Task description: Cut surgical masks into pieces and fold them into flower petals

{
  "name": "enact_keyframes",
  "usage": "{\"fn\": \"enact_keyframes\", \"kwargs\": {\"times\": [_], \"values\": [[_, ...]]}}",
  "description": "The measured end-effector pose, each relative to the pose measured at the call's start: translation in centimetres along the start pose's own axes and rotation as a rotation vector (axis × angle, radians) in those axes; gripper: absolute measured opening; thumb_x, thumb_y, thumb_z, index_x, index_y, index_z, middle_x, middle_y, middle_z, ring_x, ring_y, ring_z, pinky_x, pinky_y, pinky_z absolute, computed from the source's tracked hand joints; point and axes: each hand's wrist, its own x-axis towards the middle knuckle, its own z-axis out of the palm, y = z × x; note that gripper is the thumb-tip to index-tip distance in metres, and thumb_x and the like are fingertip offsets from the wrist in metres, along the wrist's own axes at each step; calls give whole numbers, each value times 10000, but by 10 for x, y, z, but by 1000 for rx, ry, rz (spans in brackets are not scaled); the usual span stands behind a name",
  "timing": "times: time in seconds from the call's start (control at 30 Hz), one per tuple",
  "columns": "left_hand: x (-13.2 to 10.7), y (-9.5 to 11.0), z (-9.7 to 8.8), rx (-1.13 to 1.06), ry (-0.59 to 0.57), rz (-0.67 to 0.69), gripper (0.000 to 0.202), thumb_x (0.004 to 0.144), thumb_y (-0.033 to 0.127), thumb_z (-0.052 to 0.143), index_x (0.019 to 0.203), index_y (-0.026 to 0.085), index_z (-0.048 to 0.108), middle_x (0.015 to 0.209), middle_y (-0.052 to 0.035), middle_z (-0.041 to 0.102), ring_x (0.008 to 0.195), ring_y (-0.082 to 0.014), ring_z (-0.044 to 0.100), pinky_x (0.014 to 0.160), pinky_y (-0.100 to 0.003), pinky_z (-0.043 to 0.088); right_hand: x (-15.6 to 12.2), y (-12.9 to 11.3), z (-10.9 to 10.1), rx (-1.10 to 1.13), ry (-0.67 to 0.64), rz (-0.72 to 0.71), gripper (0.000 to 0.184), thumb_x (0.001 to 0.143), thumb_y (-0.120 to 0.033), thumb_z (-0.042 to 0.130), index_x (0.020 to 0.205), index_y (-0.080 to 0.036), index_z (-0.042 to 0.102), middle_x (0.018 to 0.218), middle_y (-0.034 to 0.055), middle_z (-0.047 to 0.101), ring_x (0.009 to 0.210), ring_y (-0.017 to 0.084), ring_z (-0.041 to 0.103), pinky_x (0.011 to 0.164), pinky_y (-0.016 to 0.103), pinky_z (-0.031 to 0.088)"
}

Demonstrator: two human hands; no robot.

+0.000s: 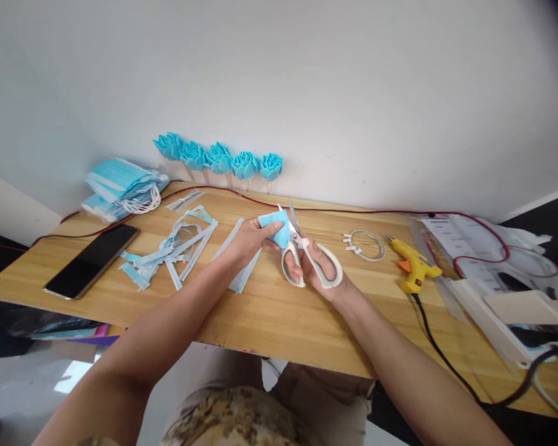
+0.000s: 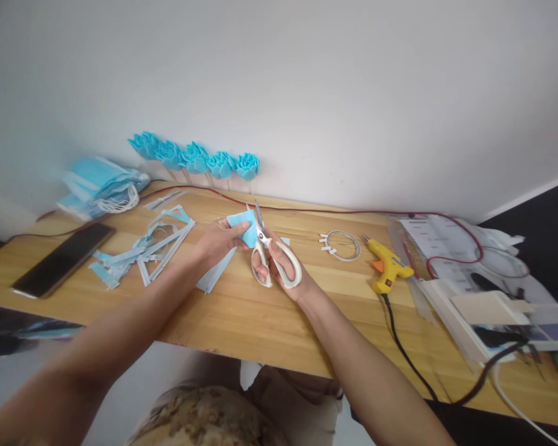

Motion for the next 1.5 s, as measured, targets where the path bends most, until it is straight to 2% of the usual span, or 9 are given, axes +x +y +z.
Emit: {"fn": "enact_keyframes", "kwargs": {"times": [0.3,0.53,0.83,1.03,1.13,1.23,1.33,1.4,1.5], "values": [[2,-2,-6,27,-22,42,352,639,420,831,758,113,706,675,-37,677,593,-133,607,546,-250,505,-3,4,5,5,69,-49,626,820,-679,557,1216,-197,499,563,-57,496,379,79,318,354,219,247],[4,-4,-8,29,-13,49,362,630,423,837,768,114,708,681,-37,678,588,-131,606,542,-247,501,-2,3,5,37,92,-57,706,799,-675,598,1295,-188,476,559,-61,511,368,68,303,330,207,258],[4,-1,-8,50,-26,48,393,593,456,847,724,115,701,648,-34,672,556,-130,591,541,-260,494,-2,4,4,47,74,-70,617,802,-654,613,1205,-198,509,552,-66,512,360,55,278,312,185,250],[4,-3,-9,82,35,19,397,585,452,849,691,110,678,611,-24,649,532,-123,580,541,-264,499,0,9,-2,32,89,-111,461,820,-657,590,906,-207,536,488,-75,449,344,60,281,314,193,242],[5,-3,-10,63,64,17,397,580,448,850,694,117,665,610,-15,641,542,-127,588,527,-259,496,0,0,-5,42,91,-117,472,801,-677,595,906,-218,558,487,-75,426,353,71,282,327,208,227],[5,1,-10,40,118,21,412,541,432,869,707,121,657,614,-9,638,540,-123,579,500,-249,479,-2,-22,-13,23,195,-161,575,768,-763,536,1002,-243,610,539,-53,449,412,105,361,388,244,312],[4,4,-9,33,126,22,413,544,419,869,738,121,659,628,-6,639,548,-118,577,492,-241,475,-6,-43,-32,-118,335,-228,647,794,-766,469,1239,-305,557,616,-40,503,473,133,422,465,280,392],[3,4,-9,31,111,23,404,558,413,864,744,120,657,630,-2,636,552,-114,579,488,-231,474,-7,-51,-47,-324,443,-188,673,808,-734,475,1327,-306,496,674,-27,553,504,142,467,497,286,409],[3,3,-8,23,102,22,411,555,413,867,739,116,650,623,0,631,542,-107,575,476,-221,468,-10,-51,-65,-964,665,21,695,800,-608,590,1381,-247,467,805,40,665,618,190,586,574,305,432]]}}
